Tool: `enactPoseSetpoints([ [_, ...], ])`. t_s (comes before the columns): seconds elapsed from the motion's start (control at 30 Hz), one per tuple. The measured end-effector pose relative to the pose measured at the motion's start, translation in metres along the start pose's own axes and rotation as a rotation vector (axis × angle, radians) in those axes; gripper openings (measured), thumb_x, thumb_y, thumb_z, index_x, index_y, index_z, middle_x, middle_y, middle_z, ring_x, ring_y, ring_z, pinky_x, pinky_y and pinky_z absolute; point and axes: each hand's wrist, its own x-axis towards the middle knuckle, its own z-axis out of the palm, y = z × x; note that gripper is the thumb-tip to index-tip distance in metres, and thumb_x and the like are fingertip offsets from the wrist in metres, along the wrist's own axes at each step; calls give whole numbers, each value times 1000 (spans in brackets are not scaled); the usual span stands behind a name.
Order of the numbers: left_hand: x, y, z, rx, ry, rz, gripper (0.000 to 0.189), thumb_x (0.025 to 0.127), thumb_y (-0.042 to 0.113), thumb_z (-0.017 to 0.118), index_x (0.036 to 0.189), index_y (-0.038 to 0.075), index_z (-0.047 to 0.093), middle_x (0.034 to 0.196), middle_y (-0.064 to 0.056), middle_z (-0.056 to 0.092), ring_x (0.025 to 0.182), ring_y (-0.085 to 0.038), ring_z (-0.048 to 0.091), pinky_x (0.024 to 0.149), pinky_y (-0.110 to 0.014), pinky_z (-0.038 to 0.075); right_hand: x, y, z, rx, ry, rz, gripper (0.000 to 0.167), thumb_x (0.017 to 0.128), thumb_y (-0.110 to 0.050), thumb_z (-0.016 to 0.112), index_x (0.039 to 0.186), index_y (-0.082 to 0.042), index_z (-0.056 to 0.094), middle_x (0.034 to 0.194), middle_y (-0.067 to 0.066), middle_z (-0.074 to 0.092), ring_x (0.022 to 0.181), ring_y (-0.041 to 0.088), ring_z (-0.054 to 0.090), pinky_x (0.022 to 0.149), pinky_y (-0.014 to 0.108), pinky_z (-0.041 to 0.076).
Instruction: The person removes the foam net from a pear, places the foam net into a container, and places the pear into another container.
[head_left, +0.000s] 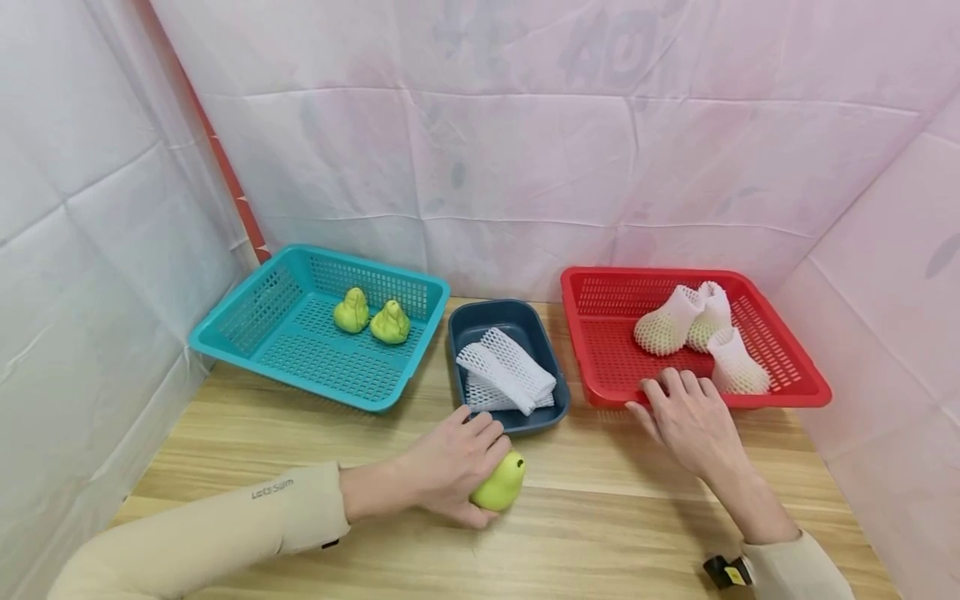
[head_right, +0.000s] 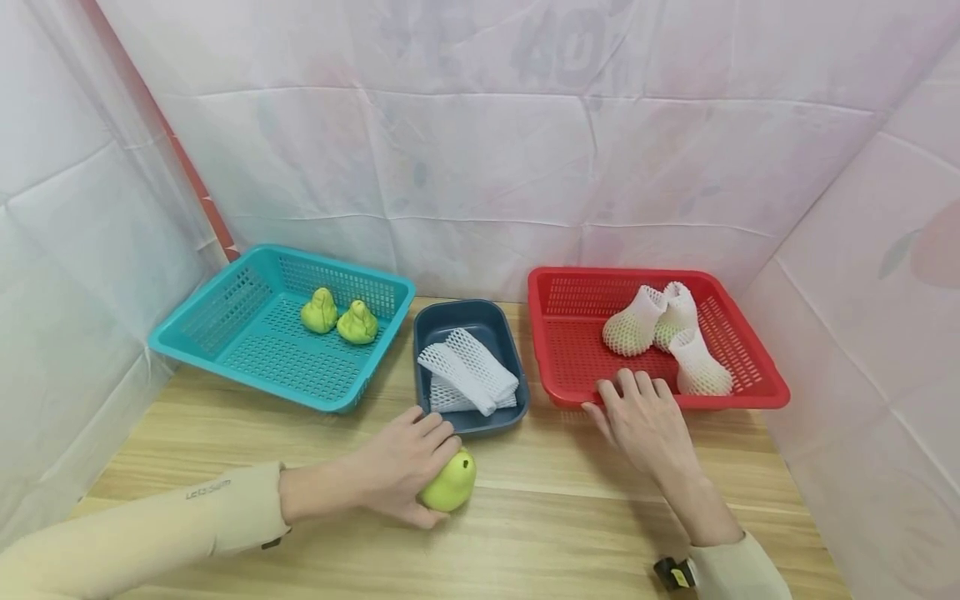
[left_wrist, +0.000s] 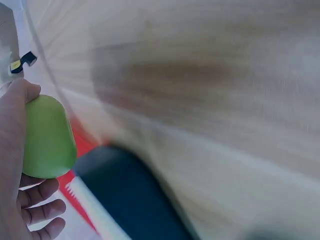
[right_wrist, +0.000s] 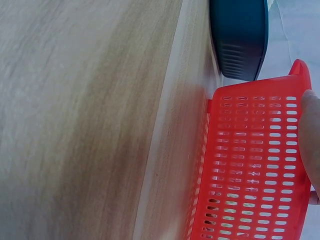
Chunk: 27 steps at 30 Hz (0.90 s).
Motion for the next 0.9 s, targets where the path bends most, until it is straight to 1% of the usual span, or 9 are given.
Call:
enactPoseSetpoints([
  [0.1,-1,-8,-10,24,13,-9,74,76,83,62,112,18,61,104,3,64,96,-16,58,80,-32,47,0,0,0,3,2,-2,67,111,-57,25,98,-2,62,85,19,54,77,41,53,67,48,42],
  [0.23,-2,-20,-22,42,5,-31,77,75,84,64,113,17,62,104,2,65,97,-17,58,79,-33,46,1,0,1,6,2,-4,68,111,-57,25,99,-2,62,86,19,54,77,41,53,67,48,42],
  [0.47,-1,-46,-38,46,16,-75,79,71,84,68,112,16,63,105,0,67,96,-19,59,76,-33,47,-1,0,0,10,-5,0,68,111,-56,25,99,-2,63,86,19,54,77,41,53,67,47,41],
  [0.63,-3,-69,-45,66,37,-96,80,72,83,68,110,13,62,102,-2,66,93,-21,59,75,-34,48,-1,0,0,9,-9,2,68,111,-57,24,100,-2,63,86,19,55,77,40,53,67,47,41],
  [0.73,-6,-85,-48,71,49,-114,78,72,81,69,109,12,62,102,-4,67,93,-23,60,76,-36,49,-1,0,0,6,-12,2,69,111,-57,23,99,-2,63,86,19,54,77,40,53,67,47,41],
  [0.9,-11,-111,-51,84,42,-164,77,73,78,71,110,11,63,102,-5,67,94,-25,61,78,-38,50,0,0,-1,5,-14,2,69,111,-57,23,99,-2,62,86,18,54,77,40,53,67,47,41],
])
